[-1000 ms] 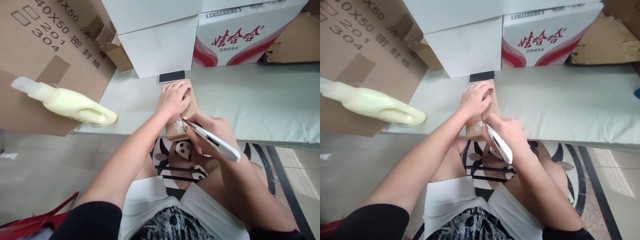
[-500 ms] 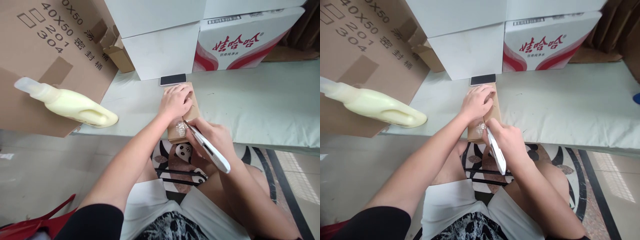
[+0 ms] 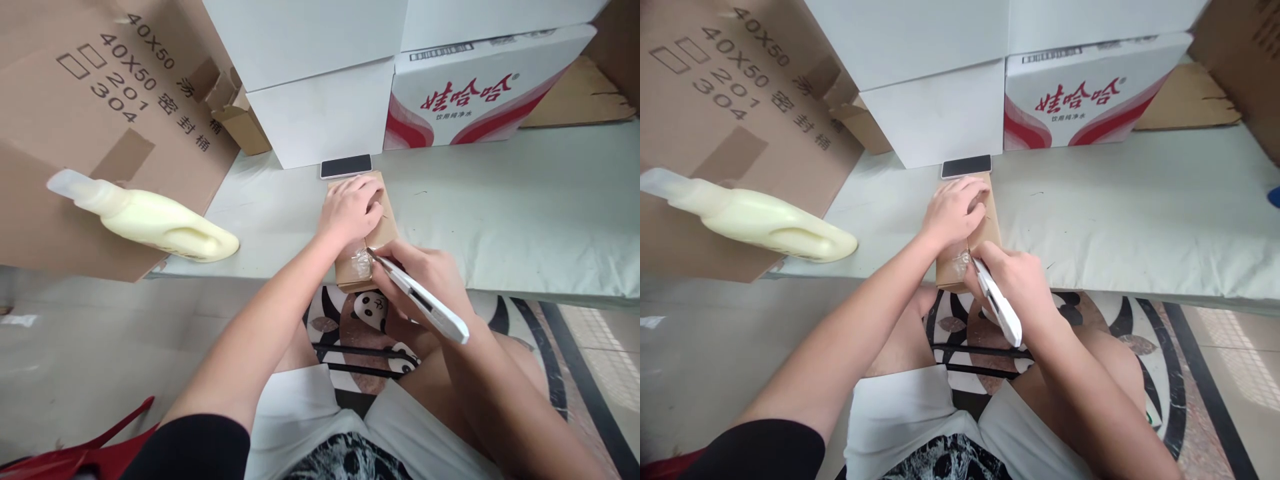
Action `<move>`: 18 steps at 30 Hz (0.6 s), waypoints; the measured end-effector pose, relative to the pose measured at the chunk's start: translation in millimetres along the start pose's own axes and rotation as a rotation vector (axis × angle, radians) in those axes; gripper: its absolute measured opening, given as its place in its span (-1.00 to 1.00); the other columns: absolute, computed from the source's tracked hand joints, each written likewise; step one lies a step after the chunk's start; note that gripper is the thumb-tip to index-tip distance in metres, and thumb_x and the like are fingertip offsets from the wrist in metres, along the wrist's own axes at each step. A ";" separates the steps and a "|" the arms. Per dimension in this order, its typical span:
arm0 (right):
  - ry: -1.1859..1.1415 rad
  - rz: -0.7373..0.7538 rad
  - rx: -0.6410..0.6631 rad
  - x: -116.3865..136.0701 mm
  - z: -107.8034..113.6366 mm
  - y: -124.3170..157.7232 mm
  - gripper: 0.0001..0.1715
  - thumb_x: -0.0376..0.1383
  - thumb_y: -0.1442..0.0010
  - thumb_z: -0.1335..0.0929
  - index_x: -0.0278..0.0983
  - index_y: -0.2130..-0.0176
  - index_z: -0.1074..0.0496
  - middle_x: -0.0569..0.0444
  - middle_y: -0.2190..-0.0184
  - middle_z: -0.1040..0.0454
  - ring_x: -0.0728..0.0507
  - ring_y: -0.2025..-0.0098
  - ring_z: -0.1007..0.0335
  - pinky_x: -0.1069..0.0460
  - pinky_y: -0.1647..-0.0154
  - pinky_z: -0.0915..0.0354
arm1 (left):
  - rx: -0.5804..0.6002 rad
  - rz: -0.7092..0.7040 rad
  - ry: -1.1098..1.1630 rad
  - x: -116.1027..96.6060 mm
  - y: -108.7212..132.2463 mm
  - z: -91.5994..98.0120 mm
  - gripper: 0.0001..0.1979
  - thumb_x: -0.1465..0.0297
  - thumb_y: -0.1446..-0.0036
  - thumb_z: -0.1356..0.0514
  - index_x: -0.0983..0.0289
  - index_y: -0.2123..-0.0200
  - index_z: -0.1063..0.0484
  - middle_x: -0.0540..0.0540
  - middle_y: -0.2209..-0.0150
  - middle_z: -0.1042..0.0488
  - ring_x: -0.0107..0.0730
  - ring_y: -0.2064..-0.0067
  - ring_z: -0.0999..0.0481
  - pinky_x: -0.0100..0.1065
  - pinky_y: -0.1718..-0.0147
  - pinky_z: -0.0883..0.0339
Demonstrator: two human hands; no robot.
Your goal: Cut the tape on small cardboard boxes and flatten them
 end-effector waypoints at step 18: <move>-0.108 -0.061 0.145 -2.4 4.1 -1.3 -0.81 -0.23 -0.16 -0.28 -0.24 0.39 -0.43 0.17 0.69 -0.35 0.00 0.69 -0.17 0.08 0.56 -0.12 | -0.006 0.000 -0.006 1.8 -0.8 -1.3 -0.62 0.45 -0.26 -0.07 0.13 -0.08 -0.50 0.02 -0.25 -0.51 -0.17 -0.28 -0.46 -0.06 -0.36 -0.22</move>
Point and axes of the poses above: each hand's wrist, its own y-axis away from the middle knuckle, its own z-axis out of the back of the hand, x = y × z, the point moved 6 cm from there along -y, towards the middle knuckle
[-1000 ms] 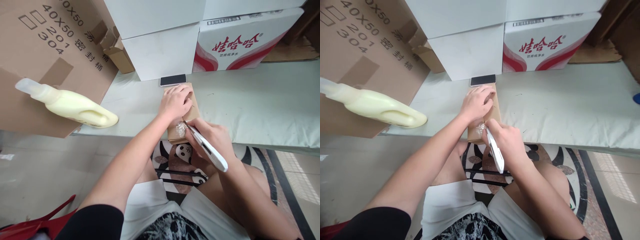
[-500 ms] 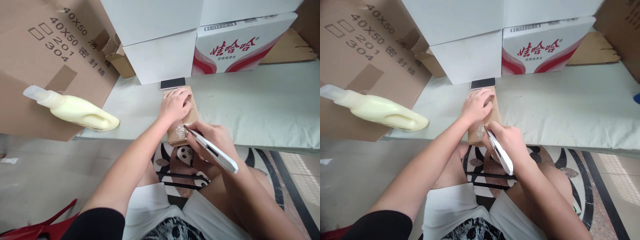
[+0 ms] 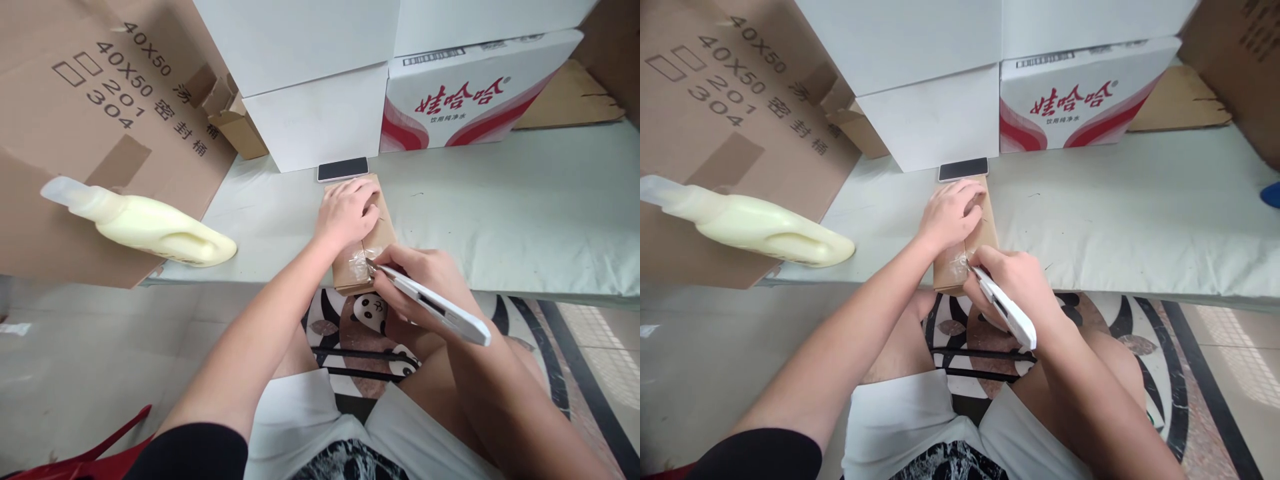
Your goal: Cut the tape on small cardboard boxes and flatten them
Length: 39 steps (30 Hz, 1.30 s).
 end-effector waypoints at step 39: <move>-0.449 -0.480 -0.461 -123.2 29.2 -8.9 -0.73 -0.38 0.21 -0.27 -0.18 0.38 -0.29 0.11 0.46 -0.41 -0.09 0.45 -0.31 0.01 0.47 -0.15 | 0.017 -0.061 0.069 7.6 -1.1 1.0 -0.41 0.62 0.11 -0.05 0.03 0.01 -0.40 -0.05 -0.30 -0.42 -0.15 -0.38 -0.31 0.09 -0.35 -0.18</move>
Point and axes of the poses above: each hand's wrist, its own y-axis away from the middle knuckle, its own z-axis out of the back of the hand, x = y × z, the point moved 6 cm from there along -y, towards the middle knuckle
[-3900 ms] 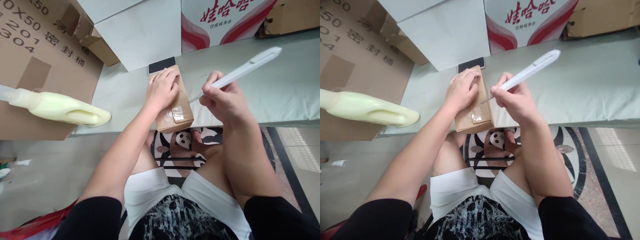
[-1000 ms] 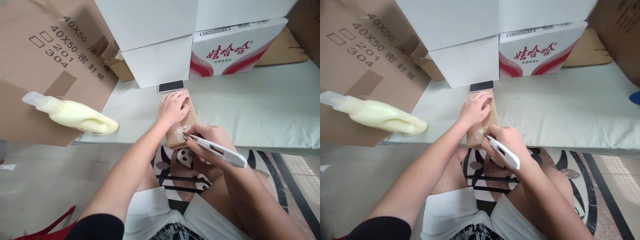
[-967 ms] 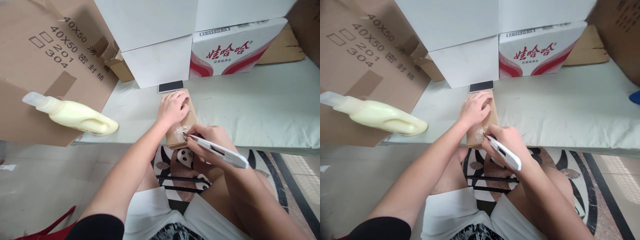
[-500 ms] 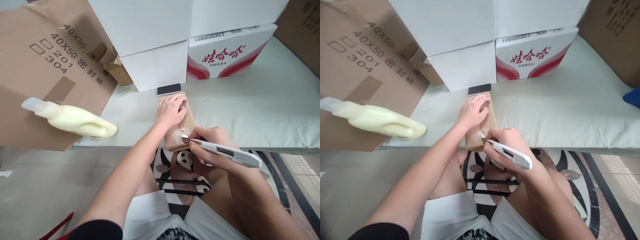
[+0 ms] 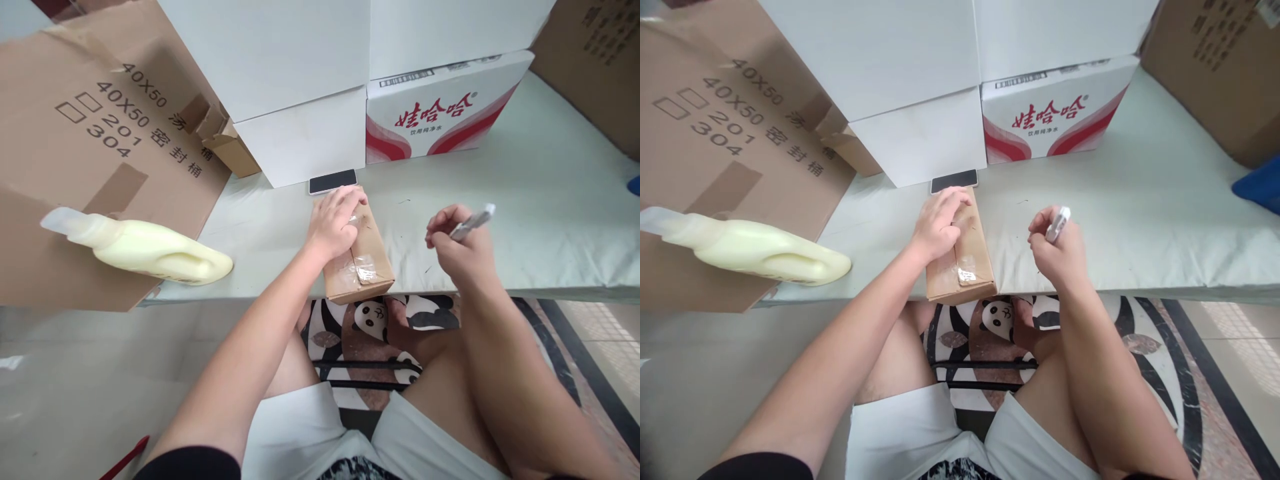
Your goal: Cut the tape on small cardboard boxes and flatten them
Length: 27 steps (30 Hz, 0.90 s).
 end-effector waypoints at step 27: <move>0.277 0.384 0.194 -14.6 -33.2 2.0 -0.46 -0.14 -0.26 -0.36 -0.21 -0.18 -0.43 -0.19 -0.15 -0.46 -0.37 -0.22 -0.39 -0.36 -0.30 -0.32 | 0.000 0.074 0.017 5.2 -1.5 -2.0 -0.52 0.43 -0.14 -0.12 -0.19 -0.06 -0.47 -0.12 -0.35 -0.30 -0.19 -0.44 -0.18 -0.06 -0.41 -0.20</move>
Point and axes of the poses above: each hand's wrist, its own y-axis away from the middle knuckle, its own z-axis out of the back of the hand, x = y × z, the point moved 6 cm from there along -y, towards the middle knuckle
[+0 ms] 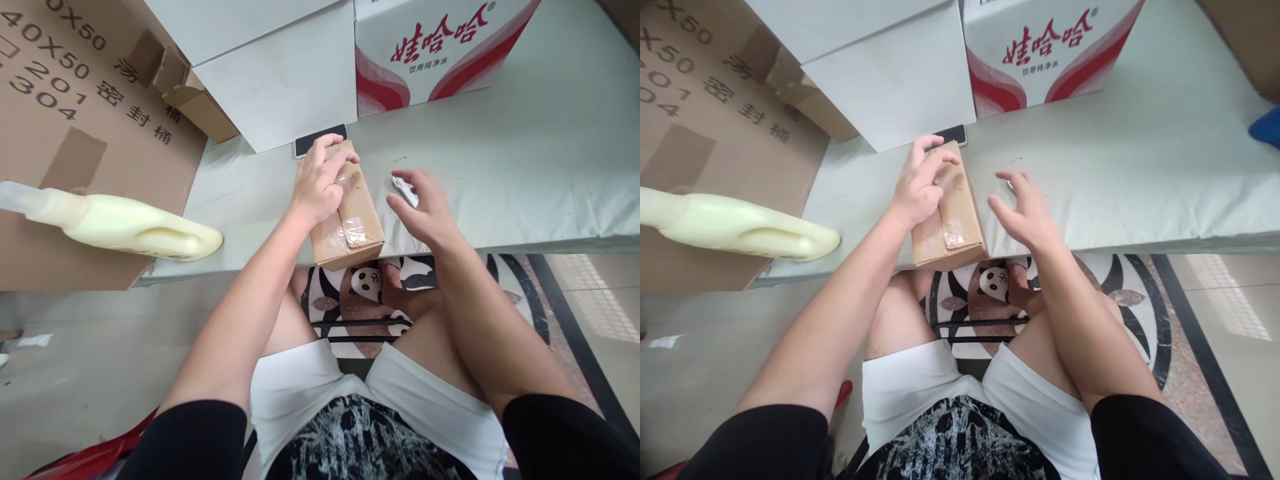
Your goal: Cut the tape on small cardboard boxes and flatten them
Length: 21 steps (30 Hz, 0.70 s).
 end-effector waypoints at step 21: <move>-0.109 0.398 0.142 67.6 -10.0 24.2 -0.57 -0.01 -0.23 -0.44 -0.16 0.00 -0.49 -0.14 -0.16 -0.47 -0.33 -0.25 -0.41 -0.31 -0.32 -0.32 | -0.038 0.016 0.080 -1.3 0.4 2.8 -0.49 0.39 -0.09 -0.13 -0.19 -0.08 -0.44 -0.02 -0.26 -0.37 -0.05 -0.41 -0.24 0.04 -0.37 -0.21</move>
Point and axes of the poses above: each hand's wrist, its own y-axis away from the middle knuckle, its own z-axis out of the back of the hand, x = y × z, the point moved 6 cm from there along -y, towards the middle knuckle
